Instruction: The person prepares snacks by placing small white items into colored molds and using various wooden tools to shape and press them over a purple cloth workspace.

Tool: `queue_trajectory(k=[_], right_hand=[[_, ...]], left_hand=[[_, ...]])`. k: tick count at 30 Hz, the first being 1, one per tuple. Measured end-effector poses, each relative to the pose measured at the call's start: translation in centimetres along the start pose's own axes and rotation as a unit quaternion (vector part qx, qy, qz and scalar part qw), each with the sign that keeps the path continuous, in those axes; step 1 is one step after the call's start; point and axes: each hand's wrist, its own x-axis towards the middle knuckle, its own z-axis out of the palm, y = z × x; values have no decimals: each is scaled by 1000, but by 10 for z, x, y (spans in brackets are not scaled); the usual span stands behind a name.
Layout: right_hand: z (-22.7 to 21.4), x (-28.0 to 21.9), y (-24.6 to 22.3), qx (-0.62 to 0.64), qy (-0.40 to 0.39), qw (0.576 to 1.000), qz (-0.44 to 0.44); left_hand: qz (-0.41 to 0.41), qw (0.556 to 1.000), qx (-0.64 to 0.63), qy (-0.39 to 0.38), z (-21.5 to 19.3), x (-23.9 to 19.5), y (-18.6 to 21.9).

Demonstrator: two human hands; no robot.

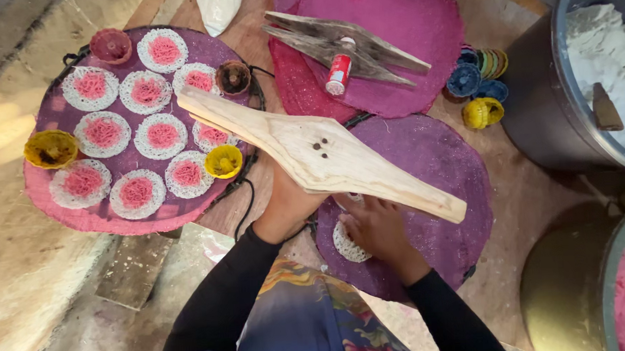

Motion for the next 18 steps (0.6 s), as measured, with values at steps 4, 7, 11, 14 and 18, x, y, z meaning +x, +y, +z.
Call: queue_trajectory(k=[4,7,11,14,18], right_hand=[[1,-2,3,35,-64,995,75],[1,-7,4,9,33,999,-20],[1,-9,2,8,27,999,-18],[1,-10,4,0,44,999,-27],[5,-19,9,-8,57,998,-24]], left_hand=[[-32,997,-66,8,-1,-1,4],[-49,996,-74,7,-1,-3,8],[-47,997,-64,5,2,-2,10],[-30,998,-51,7,2,-1,10],[-38,998,-51,7,3,-2,7]])
